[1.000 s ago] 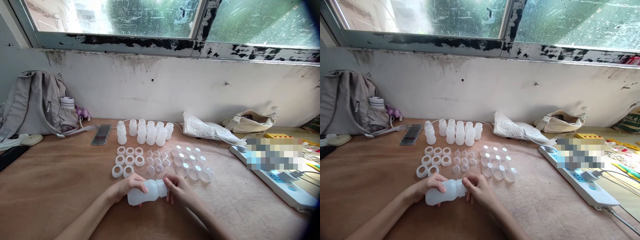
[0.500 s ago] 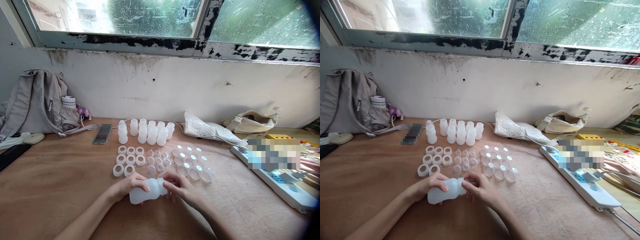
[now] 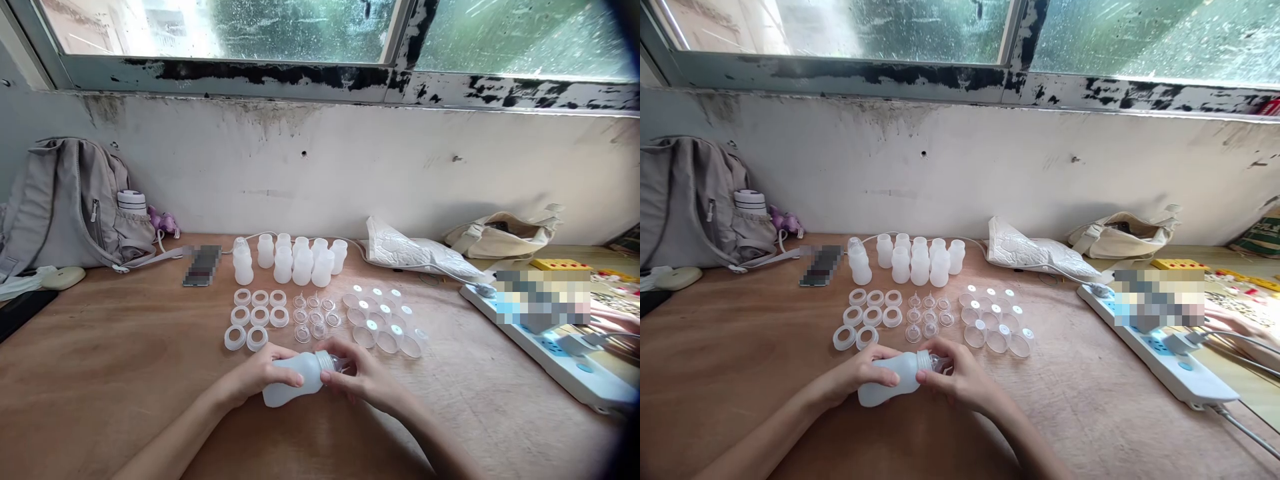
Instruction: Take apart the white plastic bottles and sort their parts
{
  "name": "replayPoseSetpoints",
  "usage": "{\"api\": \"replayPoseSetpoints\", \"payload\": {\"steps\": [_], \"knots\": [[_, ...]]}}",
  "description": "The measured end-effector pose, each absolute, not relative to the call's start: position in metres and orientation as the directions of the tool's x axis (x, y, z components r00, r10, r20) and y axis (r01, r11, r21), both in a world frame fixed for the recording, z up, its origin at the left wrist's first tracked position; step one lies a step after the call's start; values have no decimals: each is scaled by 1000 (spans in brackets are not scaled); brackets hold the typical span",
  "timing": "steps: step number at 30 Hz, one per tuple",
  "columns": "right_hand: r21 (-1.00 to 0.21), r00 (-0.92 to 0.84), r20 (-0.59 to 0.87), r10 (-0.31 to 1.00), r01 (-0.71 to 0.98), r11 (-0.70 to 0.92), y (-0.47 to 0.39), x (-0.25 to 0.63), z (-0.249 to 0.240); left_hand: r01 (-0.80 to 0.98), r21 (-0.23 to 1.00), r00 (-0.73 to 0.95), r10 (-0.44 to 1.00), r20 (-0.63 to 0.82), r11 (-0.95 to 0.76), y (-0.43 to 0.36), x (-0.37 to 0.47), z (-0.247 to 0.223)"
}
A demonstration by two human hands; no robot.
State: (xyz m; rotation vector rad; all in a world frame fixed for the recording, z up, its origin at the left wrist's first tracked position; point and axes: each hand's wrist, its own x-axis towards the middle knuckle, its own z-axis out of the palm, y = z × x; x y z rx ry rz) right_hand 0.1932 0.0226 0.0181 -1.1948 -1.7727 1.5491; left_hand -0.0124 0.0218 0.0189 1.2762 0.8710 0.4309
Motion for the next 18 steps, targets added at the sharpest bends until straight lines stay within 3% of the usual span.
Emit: {"api": "replayPoseSetpoints", "payload": {"steps": [2,6,9,11,14,16,18], "knots": [[-953,-460,-184,869,301,-42,23,192,17,222,954,605,739,-296,201,19,-10,20],[-927,-378,-207,902,371,-57,24,190,10,460,880,460,879,-123,-118,8,-1,25],[-900,-369,-35,929,416,132,22,193,10,480,852,404,915,-3,-209,2,4,27],[-838,-387,156,909,436,329,18,195,14,390,915,432,899,-79,-107,1,4,27],[-725,-444,352,824,428,540,12,198,18,193,957,579,762,-290,217,3,0,27],[-690,-453,398,798,425,586,8,197,18,112,917,654,666,-357,382,4,-2,27],[-696,-413,404,816,440,568,6,195,17,96,899,680,632,-373,428,4,-2,27]]}}
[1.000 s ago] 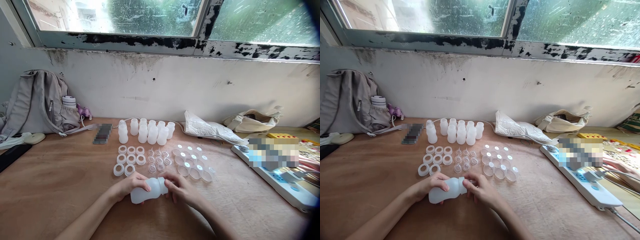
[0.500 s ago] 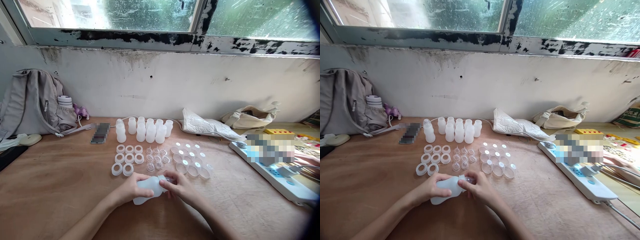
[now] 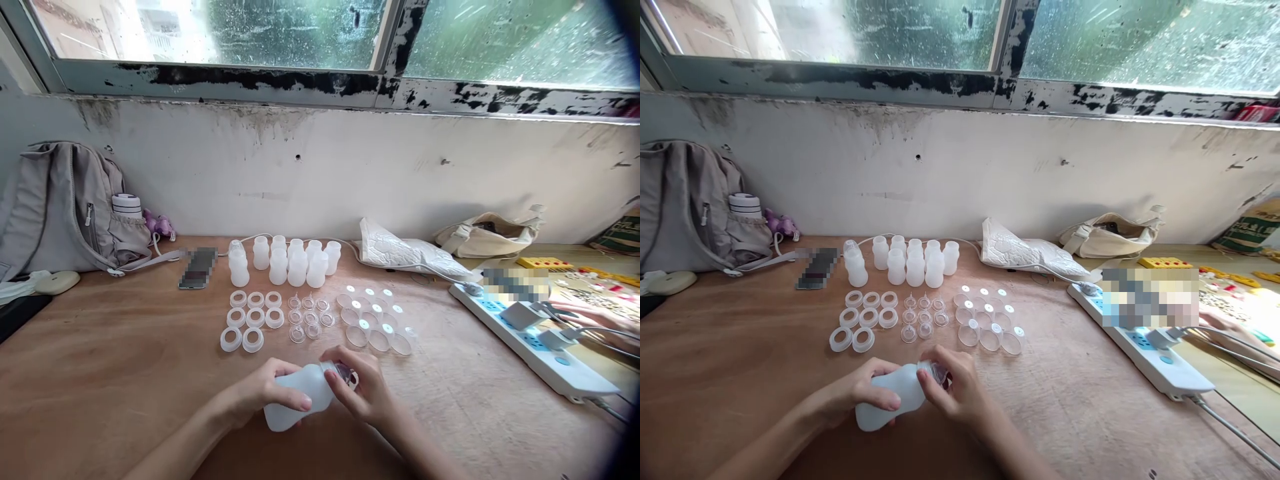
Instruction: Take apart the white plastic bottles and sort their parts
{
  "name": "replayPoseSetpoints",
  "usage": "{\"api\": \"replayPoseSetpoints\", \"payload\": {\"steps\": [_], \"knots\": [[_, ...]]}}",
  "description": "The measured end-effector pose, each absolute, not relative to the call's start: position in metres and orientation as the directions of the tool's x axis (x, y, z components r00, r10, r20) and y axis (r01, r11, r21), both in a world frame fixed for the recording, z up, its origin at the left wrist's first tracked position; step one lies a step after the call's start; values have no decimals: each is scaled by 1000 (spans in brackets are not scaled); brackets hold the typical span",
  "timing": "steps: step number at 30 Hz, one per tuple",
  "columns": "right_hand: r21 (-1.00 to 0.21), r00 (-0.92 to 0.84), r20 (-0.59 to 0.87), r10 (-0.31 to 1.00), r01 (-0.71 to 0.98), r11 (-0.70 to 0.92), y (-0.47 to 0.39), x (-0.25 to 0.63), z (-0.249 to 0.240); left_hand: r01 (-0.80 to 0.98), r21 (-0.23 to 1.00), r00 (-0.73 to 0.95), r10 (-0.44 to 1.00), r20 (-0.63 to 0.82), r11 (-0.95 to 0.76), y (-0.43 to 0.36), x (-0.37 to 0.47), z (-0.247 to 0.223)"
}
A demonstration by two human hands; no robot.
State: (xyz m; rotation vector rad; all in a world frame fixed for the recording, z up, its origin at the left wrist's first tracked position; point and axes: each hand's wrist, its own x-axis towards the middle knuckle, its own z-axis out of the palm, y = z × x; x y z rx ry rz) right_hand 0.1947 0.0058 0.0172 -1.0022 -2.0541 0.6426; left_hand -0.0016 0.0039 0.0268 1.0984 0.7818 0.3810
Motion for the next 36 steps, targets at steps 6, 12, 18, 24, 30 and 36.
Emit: {"api": "replayPoseSetpoints", "payload": {"steps": [6,12,18,24,30,36], "knots": [[-795,-305,298,905,445,412,7,189,15,249,956,563,780,-274,156,-5,8,34],[-844,-286,233,929,414,340,12,190,17,396,898,502,864,-36,-193,-10,13,40],[-854,-284,211,935,413,318,17,192,12,462,798,474,868,147,-387,-9,11,17],[-834,-314,198,928,443,328,23,195,10,524,649,475,821,316,-552,-1,4,-2],[-714,53,395,917,646,270,33,216,17,637,507,439,814,380,-580,4,-3,-4],[-574,163,425,890,809,126,48,242,20,696,405,418,794,441,-592,6,-3,-6]]}}
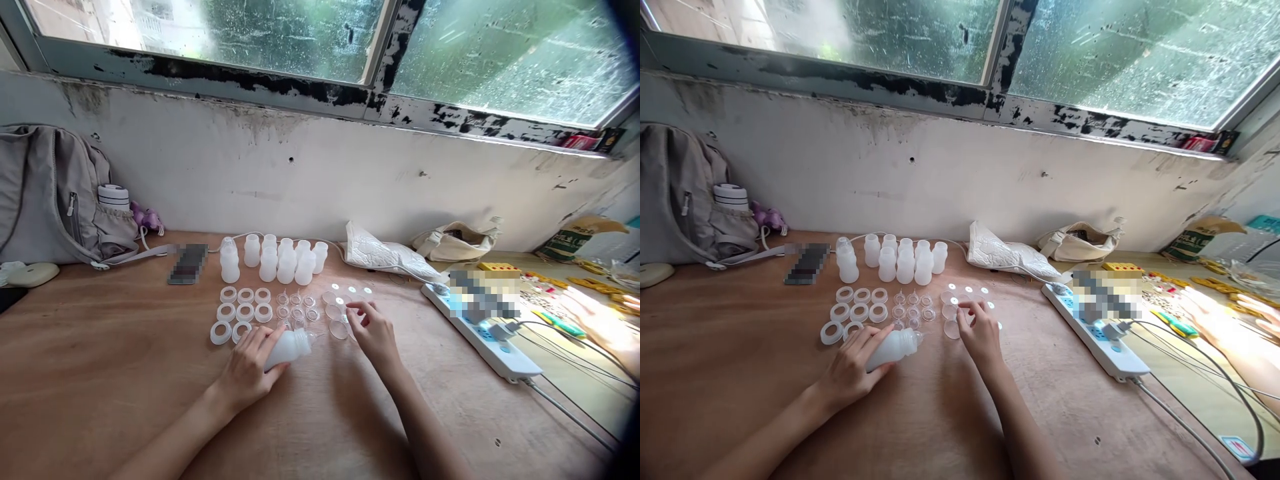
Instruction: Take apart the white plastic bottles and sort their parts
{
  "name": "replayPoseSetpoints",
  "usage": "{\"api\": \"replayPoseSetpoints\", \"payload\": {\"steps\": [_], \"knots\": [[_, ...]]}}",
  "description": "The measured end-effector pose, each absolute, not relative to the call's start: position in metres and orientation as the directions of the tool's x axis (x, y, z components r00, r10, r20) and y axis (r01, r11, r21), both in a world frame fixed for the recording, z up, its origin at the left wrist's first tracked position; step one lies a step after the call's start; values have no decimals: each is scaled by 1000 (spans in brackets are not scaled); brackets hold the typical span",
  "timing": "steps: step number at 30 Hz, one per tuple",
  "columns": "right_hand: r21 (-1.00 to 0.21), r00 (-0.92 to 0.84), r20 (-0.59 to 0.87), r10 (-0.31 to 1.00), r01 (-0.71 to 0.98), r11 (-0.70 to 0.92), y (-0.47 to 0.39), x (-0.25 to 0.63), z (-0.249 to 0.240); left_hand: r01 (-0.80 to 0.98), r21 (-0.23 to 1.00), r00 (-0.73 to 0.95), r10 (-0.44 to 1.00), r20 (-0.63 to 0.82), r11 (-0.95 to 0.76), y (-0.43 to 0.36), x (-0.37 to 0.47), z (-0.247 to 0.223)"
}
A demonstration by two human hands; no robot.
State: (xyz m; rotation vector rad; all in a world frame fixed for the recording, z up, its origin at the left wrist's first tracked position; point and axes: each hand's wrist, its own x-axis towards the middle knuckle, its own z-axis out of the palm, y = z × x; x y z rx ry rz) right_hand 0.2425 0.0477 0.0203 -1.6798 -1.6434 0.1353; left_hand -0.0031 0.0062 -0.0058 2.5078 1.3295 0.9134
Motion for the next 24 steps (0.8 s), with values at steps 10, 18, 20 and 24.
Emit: {"api": "replayPoseSetpoints", "payload": {"steps": [10,18,20,24], "knots": [[-456,38,214,976,888,65,49,246,15,704,416,380,800,464,-576,12,-8,-7],[-548,43,234,971,831,95,48,241,14,702,417,378,798,469,-578,12,-8,-7],[-591,100,270,958,802,83,47,240,17,708,417,373,803,465,-570,13,-9,-6],[-740,183,277,943,666,88,45,240,21,717,411,367,807,464,-562,14,-10,-5]]}}
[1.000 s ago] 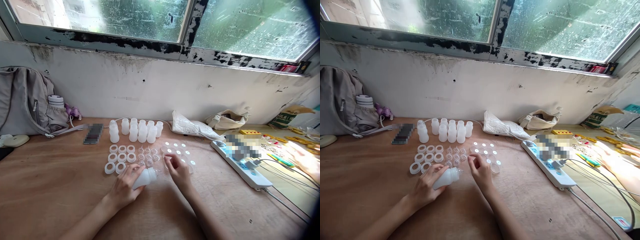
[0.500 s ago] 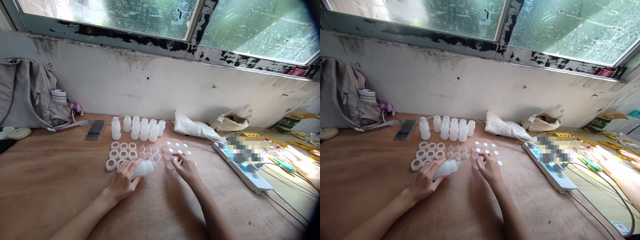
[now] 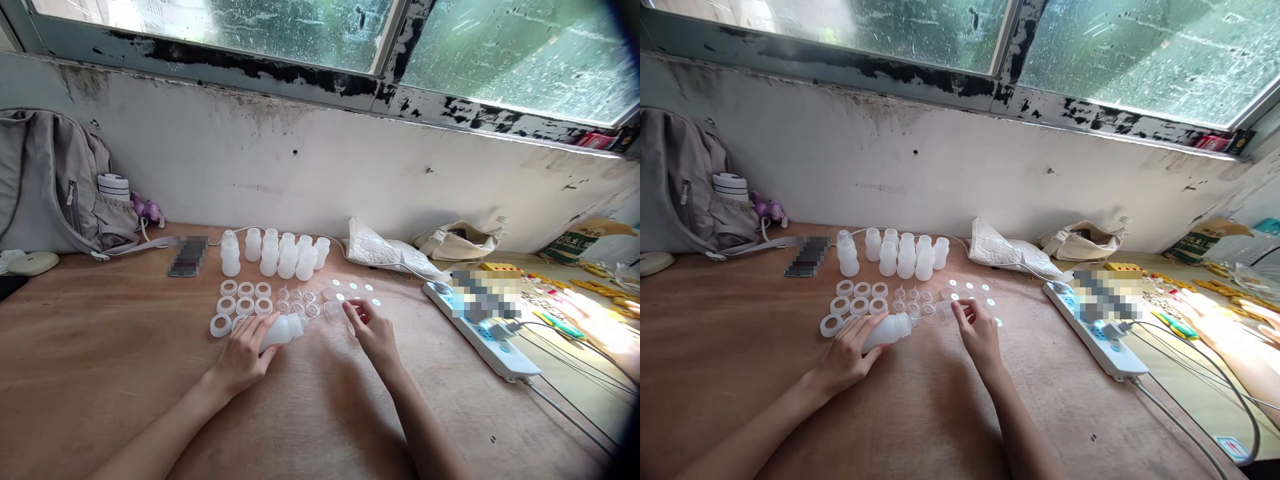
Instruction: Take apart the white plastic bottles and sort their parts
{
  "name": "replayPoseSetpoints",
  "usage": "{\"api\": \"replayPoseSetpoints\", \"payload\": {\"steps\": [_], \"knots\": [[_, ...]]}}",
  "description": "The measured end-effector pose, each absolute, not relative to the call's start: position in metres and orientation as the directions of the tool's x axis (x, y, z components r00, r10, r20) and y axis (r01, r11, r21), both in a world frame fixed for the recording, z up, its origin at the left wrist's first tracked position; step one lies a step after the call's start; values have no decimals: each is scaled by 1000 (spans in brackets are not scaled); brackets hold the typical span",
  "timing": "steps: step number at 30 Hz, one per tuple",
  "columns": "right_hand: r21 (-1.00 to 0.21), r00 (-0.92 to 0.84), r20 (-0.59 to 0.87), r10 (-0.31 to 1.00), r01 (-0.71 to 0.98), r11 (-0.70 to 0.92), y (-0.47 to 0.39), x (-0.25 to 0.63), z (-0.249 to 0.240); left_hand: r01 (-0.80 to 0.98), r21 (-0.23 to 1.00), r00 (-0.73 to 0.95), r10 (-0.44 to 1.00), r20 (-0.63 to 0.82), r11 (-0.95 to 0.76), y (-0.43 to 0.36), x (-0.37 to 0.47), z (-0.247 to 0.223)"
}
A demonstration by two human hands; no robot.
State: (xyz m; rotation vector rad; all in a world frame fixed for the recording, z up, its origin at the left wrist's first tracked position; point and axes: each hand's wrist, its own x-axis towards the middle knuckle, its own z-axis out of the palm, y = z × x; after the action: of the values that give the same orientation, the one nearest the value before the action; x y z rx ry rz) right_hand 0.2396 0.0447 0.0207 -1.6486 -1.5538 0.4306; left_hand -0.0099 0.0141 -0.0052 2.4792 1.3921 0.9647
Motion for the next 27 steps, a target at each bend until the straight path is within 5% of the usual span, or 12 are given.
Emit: {"api": "replayPoseSetpoints", "payload": {"steps": [4,8,27], "knots": [[-919,179,145,973,389,65,42,233,21,720,403,367,804,468,-564,13,-9,-5],[-974,106,81,991,220,56,38,222,18,715,400,367,794,484,-574,12,-8,-4],[-991,-44,-33,998,129,-27,32,202,8,671,416,406,774,486,-614,11,-7,-6]]}}
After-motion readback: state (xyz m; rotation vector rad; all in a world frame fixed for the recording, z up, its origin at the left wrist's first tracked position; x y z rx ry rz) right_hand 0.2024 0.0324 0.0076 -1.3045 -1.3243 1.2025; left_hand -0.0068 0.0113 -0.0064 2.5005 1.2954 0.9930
